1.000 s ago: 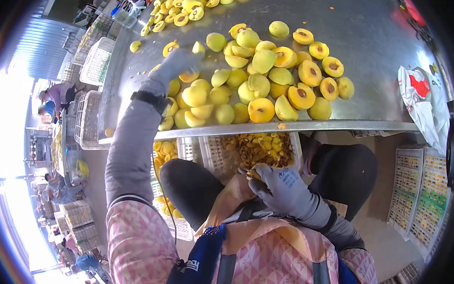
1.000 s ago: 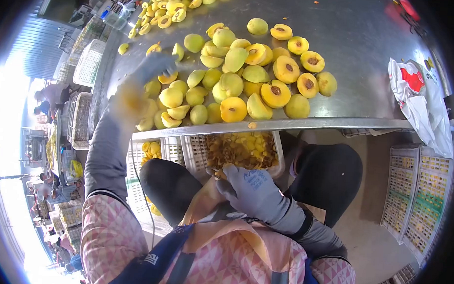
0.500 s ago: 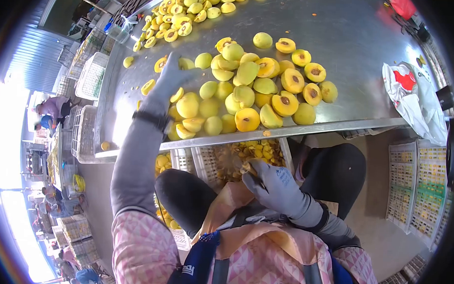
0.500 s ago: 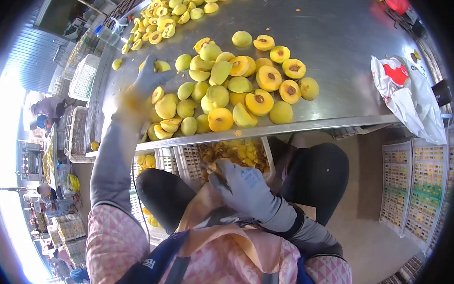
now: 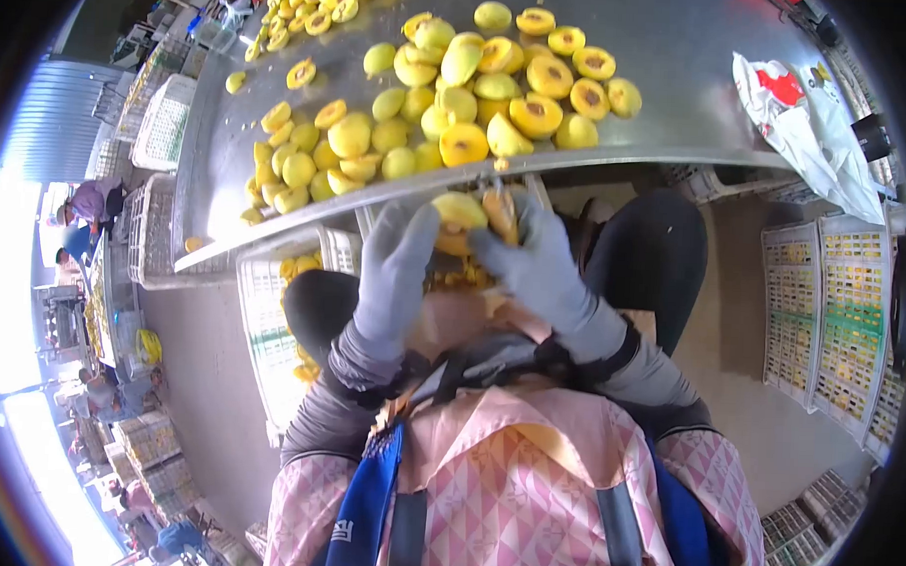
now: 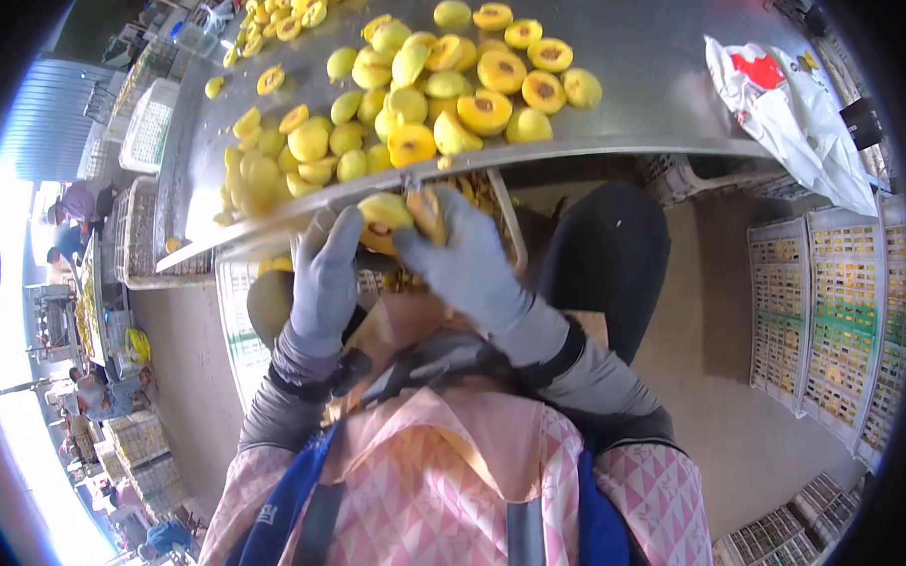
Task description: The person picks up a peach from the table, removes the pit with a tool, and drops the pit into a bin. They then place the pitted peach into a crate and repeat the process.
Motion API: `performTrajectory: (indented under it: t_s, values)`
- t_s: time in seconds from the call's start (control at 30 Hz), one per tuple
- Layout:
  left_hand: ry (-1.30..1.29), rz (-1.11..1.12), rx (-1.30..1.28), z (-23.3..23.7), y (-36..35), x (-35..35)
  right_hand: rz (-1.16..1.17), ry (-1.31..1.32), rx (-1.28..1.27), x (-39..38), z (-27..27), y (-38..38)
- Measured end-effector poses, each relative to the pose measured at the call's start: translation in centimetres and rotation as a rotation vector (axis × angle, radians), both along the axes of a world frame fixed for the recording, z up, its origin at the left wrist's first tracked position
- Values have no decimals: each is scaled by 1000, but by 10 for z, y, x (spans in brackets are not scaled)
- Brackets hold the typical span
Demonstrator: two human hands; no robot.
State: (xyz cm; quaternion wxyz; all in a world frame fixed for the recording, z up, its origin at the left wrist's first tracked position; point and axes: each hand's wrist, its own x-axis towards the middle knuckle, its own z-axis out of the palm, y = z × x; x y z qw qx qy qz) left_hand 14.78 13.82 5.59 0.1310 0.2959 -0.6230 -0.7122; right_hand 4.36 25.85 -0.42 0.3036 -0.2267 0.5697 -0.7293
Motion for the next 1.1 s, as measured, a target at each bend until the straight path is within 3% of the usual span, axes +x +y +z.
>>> performTrajectory:
  t_s: [0.07, 0.13, 0.2, 0.23, 0.27, 0.37, 0.47, 0.5, 0.57, 0.63, 0.7, 0.9, 1.0, 1.1]
  values:
    - [20, 33, 47, -9, -1, 0, 124, -190, -50, -3, 10, 7]
    - [-39, -80, 303, -4, -16, 7, 243, -269, -2, -8, 7, 9]
    - [-50, -130, 528, -12, -22, 11, 232, -156, -52, -2, 1, 7]
    - [48, -51, 688, -23, -21, 10, 232, -124, -72, 0, -2, 5]
    - [92, -85, 387, -36, -18, 13, 231, -91, -93, 1, -4, 4]
    - [163, -210, -636, -59, -14, 17, -1, 458, 120, 1, -5, 6]
    - [-75, -78, -946, -56, -18, 14, 47, 488, 152, 2, 14, 13]
    - [-88, -93, -1030, -57, -23, 10, -10, 613, 136, 7, 9, 12]
    - [115, 118, -348, -52, -8, 0, -137, 859, 106, 19, -5, 7]
    - [179, 189, -330, -53, -5, -6, -103, 860, 173, 20, -3, 8]
    - [104, 124, -983, -58, -9, -7, -80, 853, 219, 20, -3, 7]
    - [171, 227, -882, -70, -4, -12, -108, 871, 245, 24, -9, 7]
    - [142, 304, -654, -53, 11, -20, -96, 891, 238, 24, -6, 9]
    - [157, 240, -632, -63, 0, -15, -92, 891, 213, 22, -5, 9]
